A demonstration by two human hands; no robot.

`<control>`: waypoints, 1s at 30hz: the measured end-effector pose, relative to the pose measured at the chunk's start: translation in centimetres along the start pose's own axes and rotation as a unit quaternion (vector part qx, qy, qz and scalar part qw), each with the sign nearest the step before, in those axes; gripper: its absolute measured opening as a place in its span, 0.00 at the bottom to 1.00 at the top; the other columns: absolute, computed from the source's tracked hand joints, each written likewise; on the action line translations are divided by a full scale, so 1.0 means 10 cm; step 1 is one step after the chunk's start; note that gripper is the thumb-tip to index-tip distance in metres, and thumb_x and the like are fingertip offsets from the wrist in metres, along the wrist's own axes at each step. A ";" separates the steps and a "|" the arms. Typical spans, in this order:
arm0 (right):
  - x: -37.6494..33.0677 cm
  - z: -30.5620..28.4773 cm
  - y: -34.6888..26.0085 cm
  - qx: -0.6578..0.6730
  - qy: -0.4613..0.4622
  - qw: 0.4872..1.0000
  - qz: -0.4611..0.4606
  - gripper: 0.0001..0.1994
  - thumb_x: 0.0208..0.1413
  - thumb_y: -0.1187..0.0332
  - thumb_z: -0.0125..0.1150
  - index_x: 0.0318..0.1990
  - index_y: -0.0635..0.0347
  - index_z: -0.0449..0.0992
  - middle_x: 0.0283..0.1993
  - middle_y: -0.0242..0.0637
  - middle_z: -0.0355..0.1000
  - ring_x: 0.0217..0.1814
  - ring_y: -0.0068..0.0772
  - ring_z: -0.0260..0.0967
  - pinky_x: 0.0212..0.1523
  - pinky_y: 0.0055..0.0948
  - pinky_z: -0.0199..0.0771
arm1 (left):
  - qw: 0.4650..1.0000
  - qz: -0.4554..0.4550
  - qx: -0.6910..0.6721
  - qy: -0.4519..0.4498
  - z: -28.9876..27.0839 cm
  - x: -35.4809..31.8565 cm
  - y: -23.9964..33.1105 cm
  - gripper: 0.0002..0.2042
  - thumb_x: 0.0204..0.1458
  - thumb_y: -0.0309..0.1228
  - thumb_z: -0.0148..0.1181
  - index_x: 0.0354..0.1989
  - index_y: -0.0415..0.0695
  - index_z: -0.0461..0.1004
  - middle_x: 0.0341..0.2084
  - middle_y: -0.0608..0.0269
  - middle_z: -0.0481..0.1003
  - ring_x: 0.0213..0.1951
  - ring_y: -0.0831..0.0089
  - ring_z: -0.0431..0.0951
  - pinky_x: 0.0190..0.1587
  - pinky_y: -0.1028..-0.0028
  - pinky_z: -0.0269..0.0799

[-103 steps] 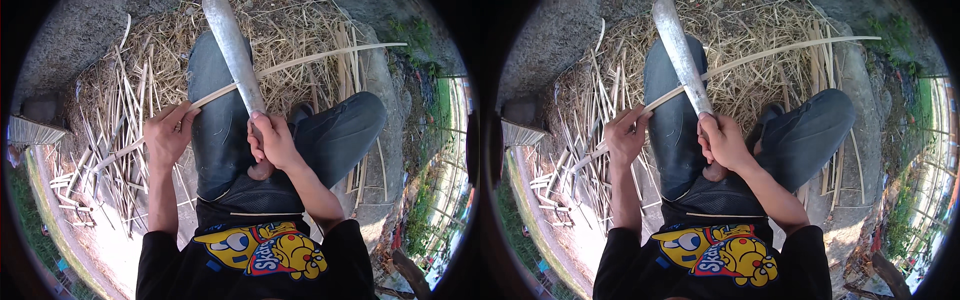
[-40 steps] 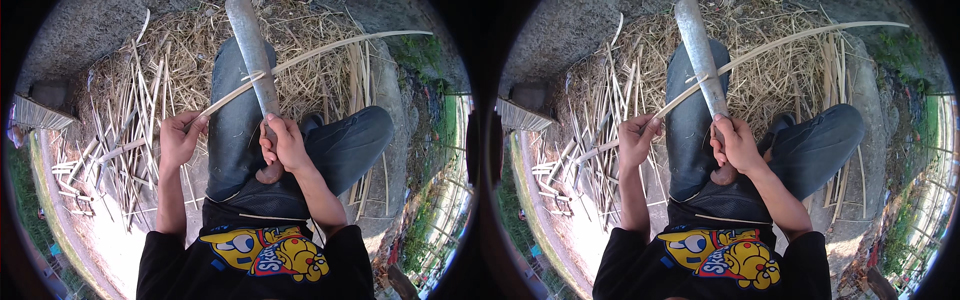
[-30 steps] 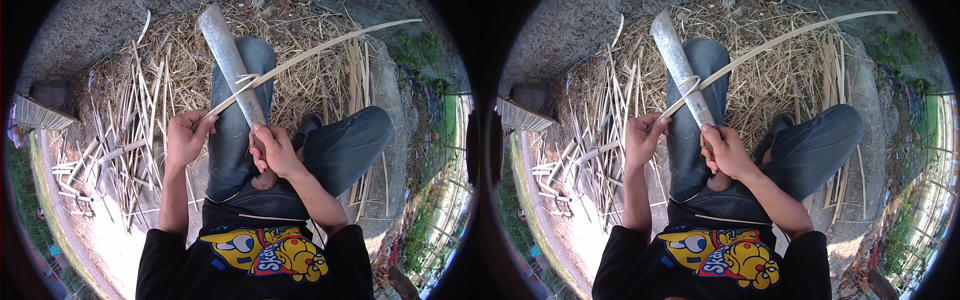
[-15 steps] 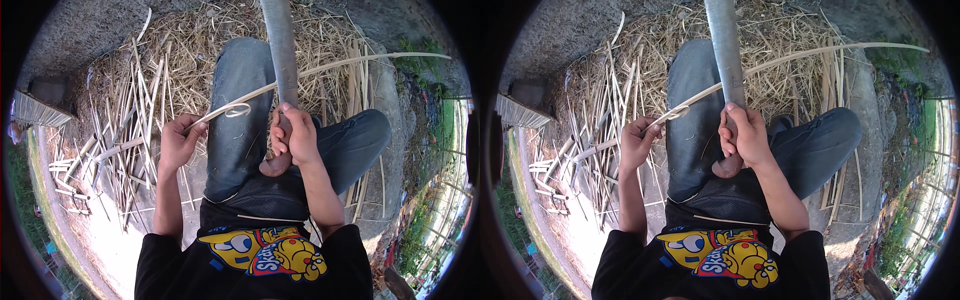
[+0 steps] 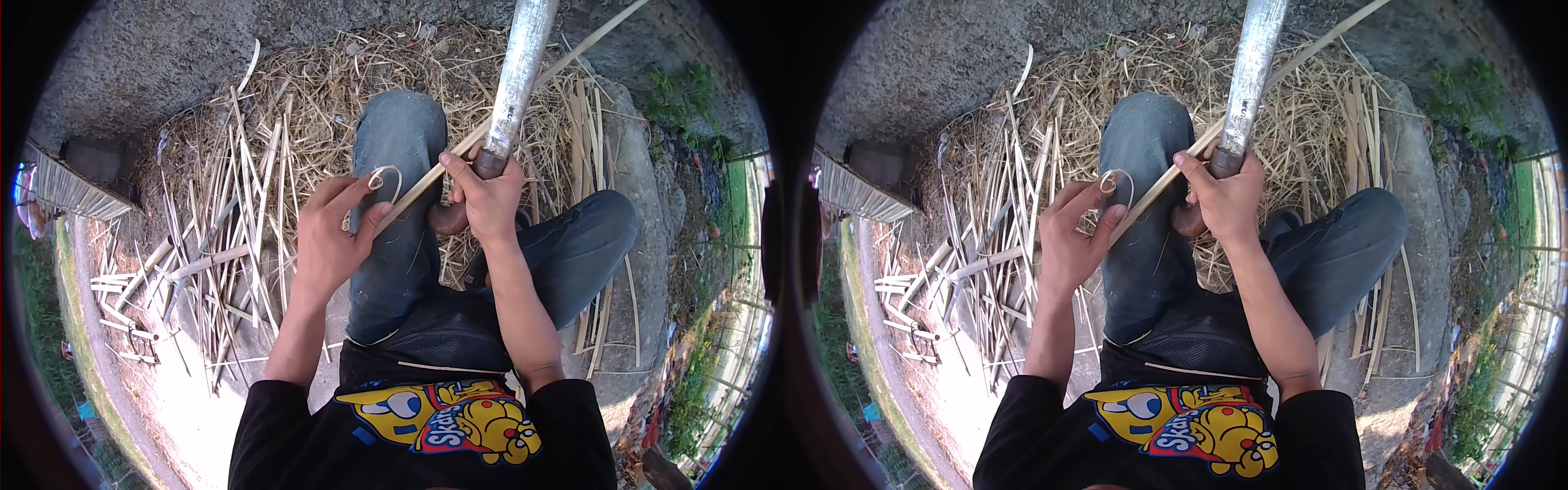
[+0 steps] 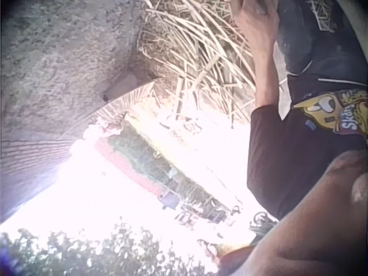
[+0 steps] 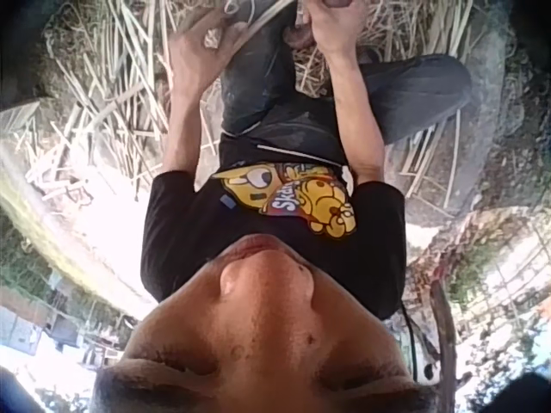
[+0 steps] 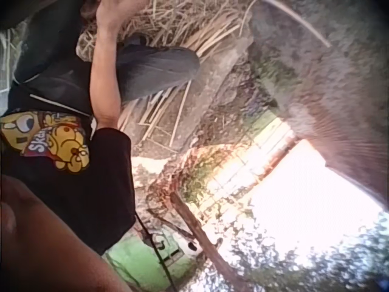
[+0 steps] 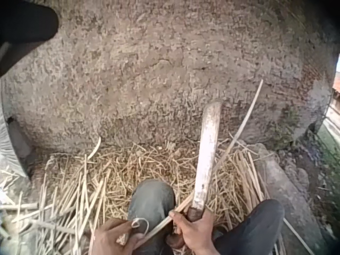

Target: The person strips bark from a bamboo stalk using a large blade while seated outdoors. The person holds the blade against the stalk and pulls the stalk through to shave off thin strips, repeating this action along the length of the material.

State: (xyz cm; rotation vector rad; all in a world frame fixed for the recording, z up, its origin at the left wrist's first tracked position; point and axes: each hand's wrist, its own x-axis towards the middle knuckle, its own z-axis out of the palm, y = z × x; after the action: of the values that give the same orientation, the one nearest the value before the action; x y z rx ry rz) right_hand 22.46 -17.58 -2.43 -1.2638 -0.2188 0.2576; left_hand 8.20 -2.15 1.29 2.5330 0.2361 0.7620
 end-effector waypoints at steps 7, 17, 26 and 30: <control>-0.03 -0.04 0.03 -0.026 0.015 1.000 -0.009 0.13 0.49 0.74 0.75 0.31 0.63 0.71 0.22 0.32 0.73 0.16 0.18 0.68 0.17 0.20 0.68 | 0.991 -0.057 -0.119 -0.028 0.15 -0.03 0.05 0.06 0.49 0.24 0.72 0.35 0.39 0.83 0.27 0.58 0.79 0.26 0.70 0.80 0.29 0.74 0.73; -0.02 -0.10 0.08 0.032 0.080 0.996 -0.015 0.12 0.50 0.79 0.73 0.31 0.62 0.71 0.23 0.33 0.72 0.17 0.19 0.67 0.18 0.21 0.68 | 0.986 -0.143 -0.065 0.063 0.09 -0.16 -0.11 0.06 0.55 0.23 0.67 0.31 0.37 0.75 0.22 0.59 0.75 0.21 0.74 0.73 0.24 0.73 0.66; 0.22 -0.48 -0.06 0.104 0.166 0.978 -0.068 0.09 0.50 0.84 0.68 0.32 0.64 0.72 0.24 0.34 0.72 0.17 0.21 0.66 0.20 0.23 0.70 | 0.878 -0.336 0.251 0.231 -1.13 -0.76 -1.53 0.11 0.60 0.33 0.63 0.41 0.36 0.80 0.29 0.56 0.81 0.26 0.70 0.78 0.30 0.68 0.75; 0.16 -0.34 -0.01 0.064 0.139 0.987 -0.036 0.11 0.51 0.82 0.71 0.34 0.61 0.72 0.25 0.32 0.71 0.18 0.19 0.64 0.21 0.24 0.71 | 0.903 -0.341 0.242 0.098 -1.07 -0.71 -1.05 0.17 0.61 0.39 0.61 0.52 0.39 0.81 0.36 0.49 0.83 0.34 0.61 0.83 0.38 0.62 0.77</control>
State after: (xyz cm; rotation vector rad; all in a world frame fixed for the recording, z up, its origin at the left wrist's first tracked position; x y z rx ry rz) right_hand 25.01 -20.21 -3.25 -1.1467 -0.0074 0.0297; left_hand -3.88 9.15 0.55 2.5055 1.4510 0.7151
